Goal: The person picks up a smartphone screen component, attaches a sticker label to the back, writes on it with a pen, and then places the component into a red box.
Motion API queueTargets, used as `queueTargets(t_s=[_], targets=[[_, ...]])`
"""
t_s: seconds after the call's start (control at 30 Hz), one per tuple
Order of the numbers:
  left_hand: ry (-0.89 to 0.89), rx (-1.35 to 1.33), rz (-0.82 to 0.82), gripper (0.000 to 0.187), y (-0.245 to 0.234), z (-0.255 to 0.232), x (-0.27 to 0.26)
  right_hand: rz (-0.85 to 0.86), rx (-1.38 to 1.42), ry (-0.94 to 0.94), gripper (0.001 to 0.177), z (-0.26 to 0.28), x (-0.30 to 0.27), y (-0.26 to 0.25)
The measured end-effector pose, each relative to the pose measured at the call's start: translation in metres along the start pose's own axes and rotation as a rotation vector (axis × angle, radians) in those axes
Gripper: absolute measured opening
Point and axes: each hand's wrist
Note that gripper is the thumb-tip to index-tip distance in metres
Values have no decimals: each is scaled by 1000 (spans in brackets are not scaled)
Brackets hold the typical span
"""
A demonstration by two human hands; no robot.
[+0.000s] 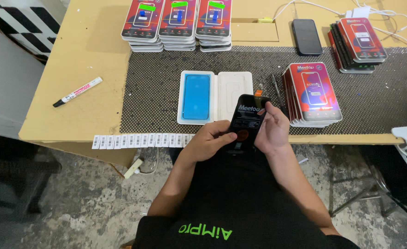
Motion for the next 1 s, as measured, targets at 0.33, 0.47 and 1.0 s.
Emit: queueTargets(t_s=[0.33, 0.47, 1.0], targets=[[45, -82, -59, 15, -1, -10, 3, 272, -47, -4, 61, 0, 1, 0], [139, -191, -172, 25, -4, -3, 2, 351, -420, -216, 46, -32, 20, -37], [104, -594, -495, 24, -22, 72, 7, 429, -753, -432, 59, -46, 31, -49]])
Point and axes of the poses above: each hand's wrist, its own x-axis towards the middle knuckle, its own y-axis out of the palm, z = x × y, and after that the axes turned 13 degrees about -x, right-handed
